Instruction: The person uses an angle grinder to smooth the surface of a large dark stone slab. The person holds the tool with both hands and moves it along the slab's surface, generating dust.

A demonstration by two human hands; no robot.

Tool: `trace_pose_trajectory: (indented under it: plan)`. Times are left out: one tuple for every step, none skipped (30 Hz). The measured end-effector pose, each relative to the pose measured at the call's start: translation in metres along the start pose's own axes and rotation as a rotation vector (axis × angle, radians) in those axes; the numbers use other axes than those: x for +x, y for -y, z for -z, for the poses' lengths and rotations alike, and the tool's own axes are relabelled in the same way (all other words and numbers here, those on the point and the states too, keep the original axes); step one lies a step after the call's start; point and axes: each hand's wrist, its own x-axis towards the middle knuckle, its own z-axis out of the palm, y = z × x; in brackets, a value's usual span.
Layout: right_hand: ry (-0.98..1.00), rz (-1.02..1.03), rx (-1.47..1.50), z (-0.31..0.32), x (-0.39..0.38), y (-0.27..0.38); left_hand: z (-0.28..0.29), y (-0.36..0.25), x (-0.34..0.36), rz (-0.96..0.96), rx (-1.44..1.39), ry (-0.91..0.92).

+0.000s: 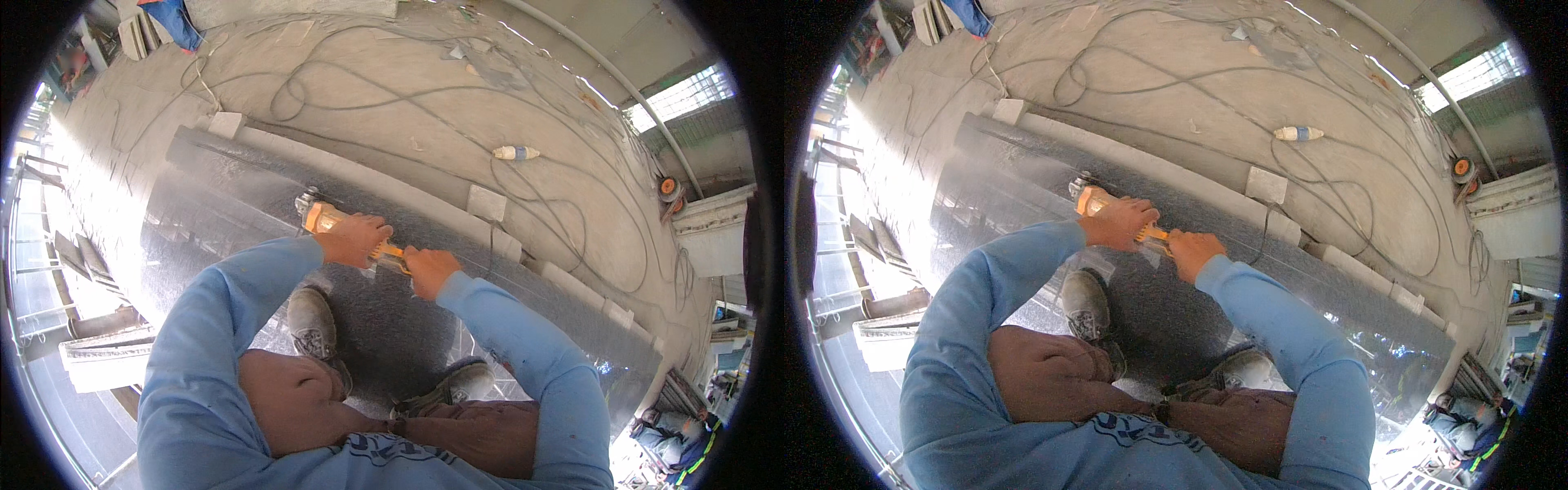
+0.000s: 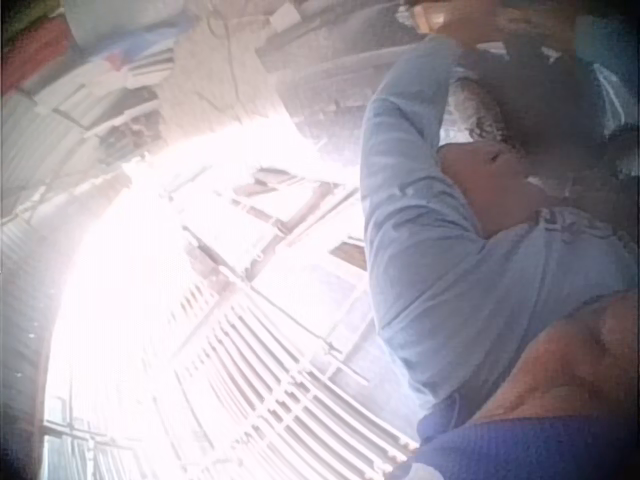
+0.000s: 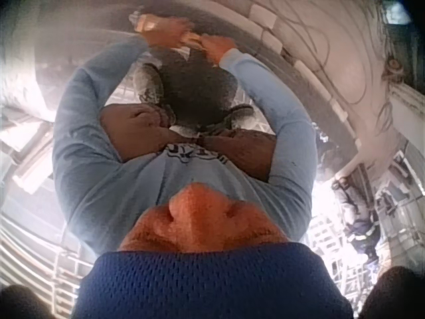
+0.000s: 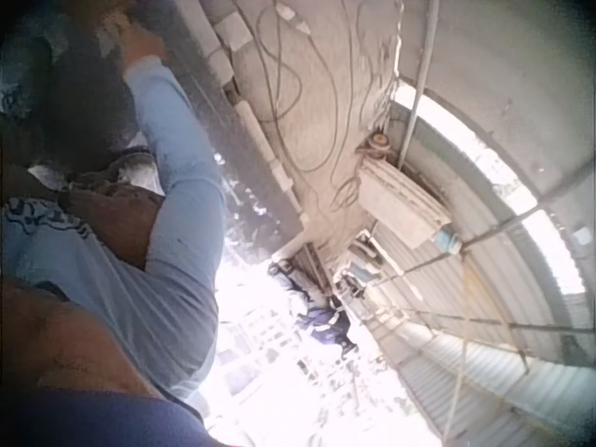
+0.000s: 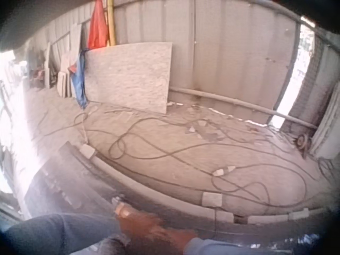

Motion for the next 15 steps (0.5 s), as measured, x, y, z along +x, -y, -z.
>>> trace_pose_trajectory:
  plan:
    - [-0.010, 0.000, -0.003, -0.001, 0.002, 0.001, 0.000, 0.002, -0.001, 0.001, -0.004, -0.003]
    - [-0.001, -0.003, -0.007, 0.001, 0.003, 0.001, 0.000, 0.004, -0.001, -0.004, 0.000, -0.001]
    - [0.007, -0.007, -0.012, 0.004, 0.003, 0.000, 0.000, 0.005, 0.000, -0.010, 0.003, 0.000]
    - [0.017, -0.005, -0.018, 0.008, 0.004, 0.001, 0.002, 0.005, 0.000, -0.010, 0.006, 0.000]
    - [0.026, -0.011, -0.019, 0.009, 0.002, 0.002, 0.003, 0.004, 0.001, -0.009, 0.002, 0.008]
    - [0.035, -0.017, -0.021, 0.010, -0.003, 0.001, 0.003, 0.000, 0.002, -0.009, -0.002, 0.016]
    - [0.047, -0.020, -0.021, 0.010, -0.007, 0.002, 0.002, -0.003, 0.001, -0.005, -0.008, 0.025]
    - [0.043, -0.017, -0.016, 0.011, -0.012, 0.002, 0.002, -0.007, 0.002, -0.020, -0.006, 0.020]
    - [0.039, -0.014, -0.010, 0.013, -0.019, 0.001, 0.001, -0.011, 0.004, -0.034, -0.004, 0.014]
    - [0.039, -0.014, -0.008, 0.014, -0.026, -0.002, 0.002, -0.018, 0.007, -0.050, -0.006, 0.005]
    - [0.039, -0.019, -0.011, 0.014, -0.033, -0.004, 0.002, -0.025, 0.010, -0.049, -0.006, 0.012]
    - [0.040, -0.024, -0.014, 0.014, -0.039, -0.007, 0.003, -0.032, 0.012, -0.047, -0.006, 0.019]
    - [0.038, -0.029, -0.017, 0.014, -0.043, -0.009, 0.006, -0.039, 0.015, -0.045, -0.002, 0.027]
    - [0.043, -0.033, -0.022, 0.014, -0.047, -0.011, 0.007, -0.045, 0.018, -0.034, -0.011, 0.033]
    - [0.048, -0.037, -0.028, 0.015, -0.051, -0.013, 0.007, -0.049, 0.020, -0.023, -0.020, 0.040]
